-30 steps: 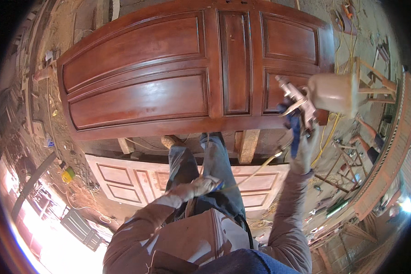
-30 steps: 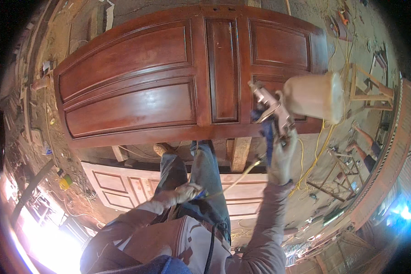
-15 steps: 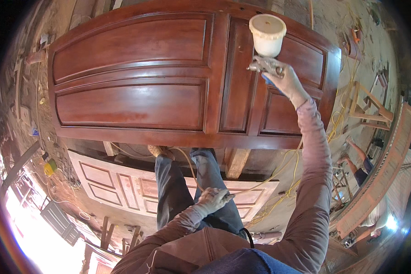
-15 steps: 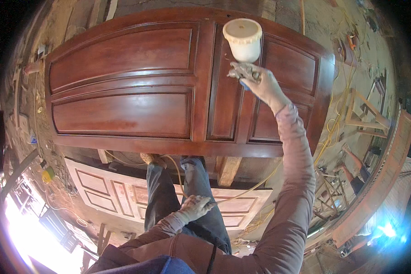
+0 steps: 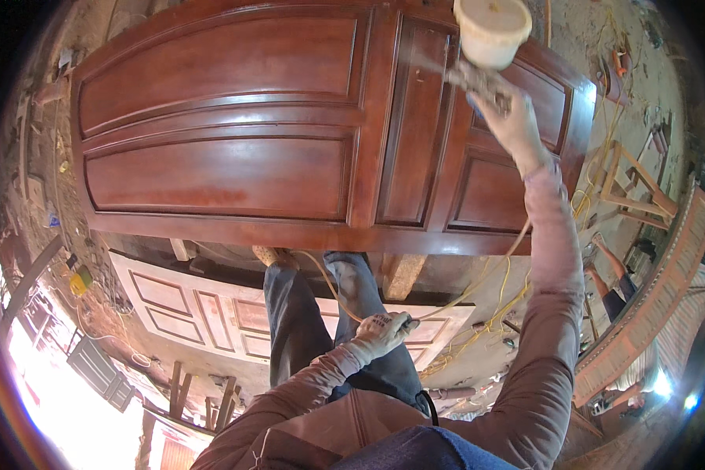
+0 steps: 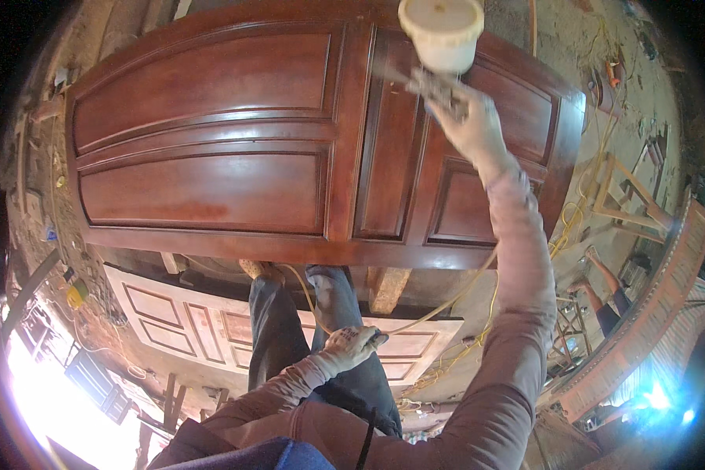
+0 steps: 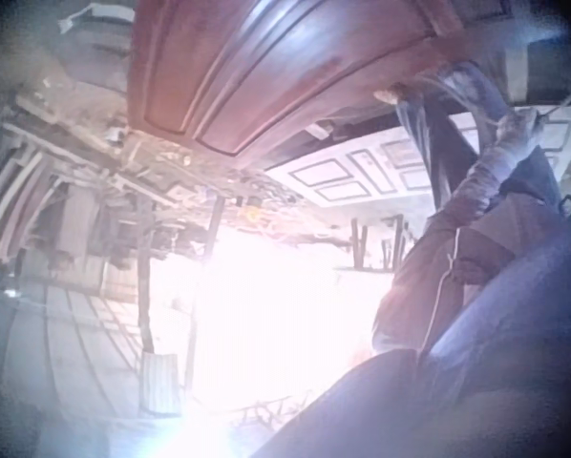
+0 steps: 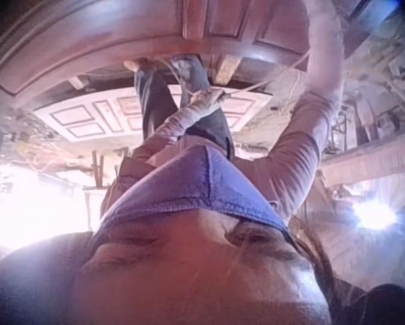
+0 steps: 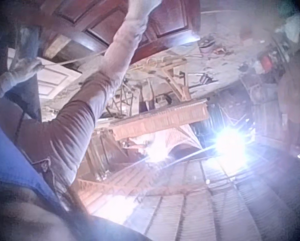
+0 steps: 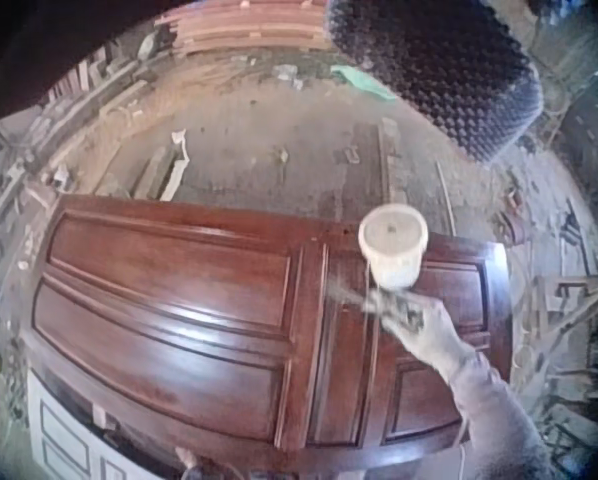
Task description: The person uses a spray gun to apply a reddish-brown finish to a wooden door, moving the gun in steady horizontal passes across the surface. The person then refills the spray gun from a yellow container and continues spraying the door.
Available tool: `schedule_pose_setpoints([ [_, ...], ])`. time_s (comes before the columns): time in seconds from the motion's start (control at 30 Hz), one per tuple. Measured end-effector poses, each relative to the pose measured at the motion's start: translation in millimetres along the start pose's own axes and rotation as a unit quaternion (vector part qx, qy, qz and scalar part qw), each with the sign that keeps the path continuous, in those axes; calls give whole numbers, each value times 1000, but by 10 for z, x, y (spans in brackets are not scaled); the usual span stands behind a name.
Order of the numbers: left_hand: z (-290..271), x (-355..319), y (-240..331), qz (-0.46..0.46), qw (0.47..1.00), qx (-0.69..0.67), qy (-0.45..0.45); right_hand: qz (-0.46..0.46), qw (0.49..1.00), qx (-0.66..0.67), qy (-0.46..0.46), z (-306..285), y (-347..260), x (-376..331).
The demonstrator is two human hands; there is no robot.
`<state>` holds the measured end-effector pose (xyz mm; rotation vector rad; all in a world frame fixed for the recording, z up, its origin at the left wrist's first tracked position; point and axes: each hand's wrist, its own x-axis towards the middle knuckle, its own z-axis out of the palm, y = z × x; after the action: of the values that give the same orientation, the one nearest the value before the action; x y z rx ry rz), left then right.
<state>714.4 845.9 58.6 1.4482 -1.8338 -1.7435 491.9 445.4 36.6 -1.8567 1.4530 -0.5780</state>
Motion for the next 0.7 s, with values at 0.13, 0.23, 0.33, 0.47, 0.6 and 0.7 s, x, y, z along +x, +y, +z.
schedule_pose_setpoints([
  [0.13,-101,-219,-22,-56,991,-28,-117,96,980,-16,-171,-26,-412,-934],
  [0.23,-35,-365,-86,-52,986,-14,-157,54,971,54,-225,16,-537,-1290],
  [0.33,-36,-370,-46,-49,982,-2,-182,117,973,45,-197,-6,-543,-1358],
  [0.47,-73,-282,1,-84,973,-2,-213,197,979,-23,38,-42,-396,-1018],
  [0.6,23,-349,-89,-85,984,-32,-155,69,986,-26,152,-105,-247,-784],
  [0.7,53,-376,-123,-74,987,-26,-143,86,988,1,124,-109,-372,-709],
])
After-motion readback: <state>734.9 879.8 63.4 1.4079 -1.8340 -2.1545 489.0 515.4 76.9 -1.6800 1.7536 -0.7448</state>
